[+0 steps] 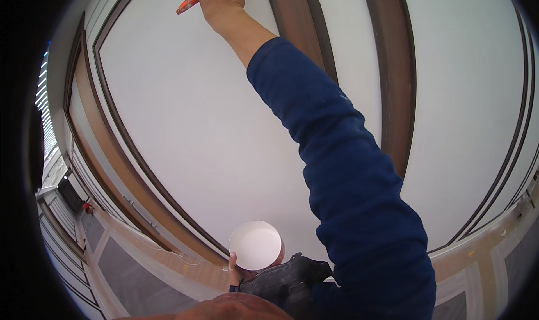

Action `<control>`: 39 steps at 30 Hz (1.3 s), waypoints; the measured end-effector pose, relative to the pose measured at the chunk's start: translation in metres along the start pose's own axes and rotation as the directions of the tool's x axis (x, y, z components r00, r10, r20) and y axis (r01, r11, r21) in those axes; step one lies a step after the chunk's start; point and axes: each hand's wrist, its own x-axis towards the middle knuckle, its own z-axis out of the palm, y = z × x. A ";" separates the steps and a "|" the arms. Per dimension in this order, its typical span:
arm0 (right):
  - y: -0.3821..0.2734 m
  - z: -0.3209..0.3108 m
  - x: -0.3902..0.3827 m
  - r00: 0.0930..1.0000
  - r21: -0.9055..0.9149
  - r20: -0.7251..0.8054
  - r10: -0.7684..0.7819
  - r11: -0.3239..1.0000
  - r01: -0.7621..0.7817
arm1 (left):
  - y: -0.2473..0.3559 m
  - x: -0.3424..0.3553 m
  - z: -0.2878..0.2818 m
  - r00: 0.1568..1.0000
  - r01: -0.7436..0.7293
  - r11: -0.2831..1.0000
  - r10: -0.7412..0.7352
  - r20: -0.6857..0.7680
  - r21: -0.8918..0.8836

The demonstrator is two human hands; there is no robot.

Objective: The person paints the white ceiling around dark wooden beams using a paintbrush and a small container of white paint. They repeatedly dip the brush into the container and apply paint to the ceiling surface, working along the edges of the beams.

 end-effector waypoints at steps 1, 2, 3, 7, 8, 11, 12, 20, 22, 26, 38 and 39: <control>0.001 -0.003 -0.006 1.000 -0.011 0.009 0.004 1.000 -0.004 | -0.001 0.000 0.002 1.000 0.001 1.000 -0.001 0.004 -0.006; 0.002 -0.006 -0.011 1.000 -0.022 0.018 0.009 1.000 -0.008 | -0.002 0.000 0.000 1.000 0.002 1.000 -0.002 0.008 -0.011; -0.001 -0.006 -0.015 1.000 -0.030 0.024 0.007 1.000 -0.006 | -0.004 0.002 -0.005 1.000 0.023 1.000 -0.023 -0.018 -0.005; -0.012 -0.009 -0.028 0.999 -0.029 0.027 0.023 0.999 -0.022 | -0.011 0.008 -0.017 0.999 0.042 0.998 -0.042 0.001 -0.055; -0.014 -0.010 -0.029 0.999 -0.026 0.037 0.024 0.999 -0.023 | -0.011 0.009 -0.017 0.999 0.041 0.997 -0.041 0.010 -0.058; -0.018 -0.014 -0.038 0.998 -0.019 0.063 0.014 1.000 -0.013 | -0.010 0.007 -0.016 0.998 0.061 0.996 -0.062 -0.005 -0.064; -0.019 -0.016 -0.043 0.998 -0.019 0.067 0.009 1.000 -0.008 | -0.008 0.007 -0.015 0.997 0.069 0.995 -0.070 -0.013 -0.065; -0.025 -0.027 -0.070 0.994 -0.045 0.106 0.002 0.999 0.003 | -0.003 0.003 -0.012 0.997 0.077 0.982 -0.070 0.044 -0.171; -0.024 -0.029 -0.073 0.995 -0.038 0.096 0.004 0.999 -0.001 | 0.002 0.000 -0.003 0.997 0.079 0.987 -0.076 0.030 -0.139; -0.029 -0.032 -0.080 0.994 -0.044 0.107 0.012 0.999 -0.008 | 0.009 -0.010 0.019 0.998 0.059 0.992 -0.061 -0.016 -0.108; -0.031 -0.043 -0.124 0.991 -0.008 0.134 0.008 1.000 -0.007 | 0.009 -0.013 0.009 0.995 0.103 0.989 -0.102 0.018 -0.105; -0.031 -0.044 -0.125 0.991 -0.013 0.134 0.005 1.000 -0.003 | 0.010 -0.012 0.010 0.995 0.104 0.990 -0.103 0.017 -0.090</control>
